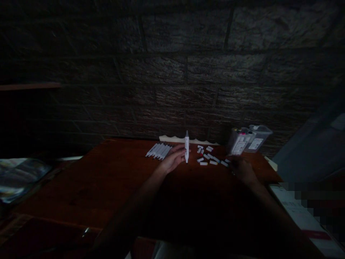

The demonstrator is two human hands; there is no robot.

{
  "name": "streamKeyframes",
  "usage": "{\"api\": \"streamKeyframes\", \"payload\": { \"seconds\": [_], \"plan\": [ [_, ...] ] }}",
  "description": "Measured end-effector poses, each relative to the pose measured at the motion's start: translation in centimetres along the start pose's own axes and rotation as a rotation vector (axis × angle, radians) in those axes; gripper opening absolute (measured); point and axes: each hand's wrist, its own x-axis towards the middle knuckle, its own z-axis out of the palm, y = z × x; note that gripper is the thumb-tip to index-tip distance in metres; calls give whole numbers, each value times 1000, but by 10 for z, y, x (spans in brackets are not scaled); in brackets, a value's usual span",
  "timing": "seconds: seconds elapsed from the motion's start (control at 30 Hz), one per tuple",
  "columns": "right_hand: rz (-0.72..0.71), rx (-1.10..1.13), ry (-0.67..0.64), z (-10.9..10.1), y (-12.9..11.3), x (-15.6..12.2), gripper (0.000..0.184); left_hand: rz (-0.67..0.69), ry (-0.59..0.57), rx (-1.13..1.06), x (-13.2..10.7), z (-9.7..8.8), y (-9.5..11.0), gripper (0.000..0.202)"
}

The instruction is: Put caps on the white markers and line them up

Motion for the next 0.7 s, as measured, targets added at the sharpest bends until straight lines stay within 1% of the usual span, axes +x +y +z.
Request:
{"api": "streamKeyframes", "payload": {
  "seconds": [0.1, 0.23, 0.4, 0.47, 0.6, 0.7],
  "plan": [
    [21, -3, -10, -3, -5, -1, 33, -38, -20, 79, 0, 1, -6, 31],
    [55, 12, -25, -7, -9, -1, 30, -102, -35, 175, 2, 3, -19, 33],
    [112, 112, 35, -10, -14, 2, 26, -167, -45, 282, 6, 3, -33, 32],
    [119, 172, 66, -12, -18, 2, 29, -181, -69, 294, 7, 2, -35, 30],
    [41, 235, 119, -16, -22, 1, 35, -196, -99, 286, 8, 1, -33, 29],
    [49, 206, 87, -16, -19, 0, 31, -202, -105, 278, 7, 1, -32, 31]
  ]
}}
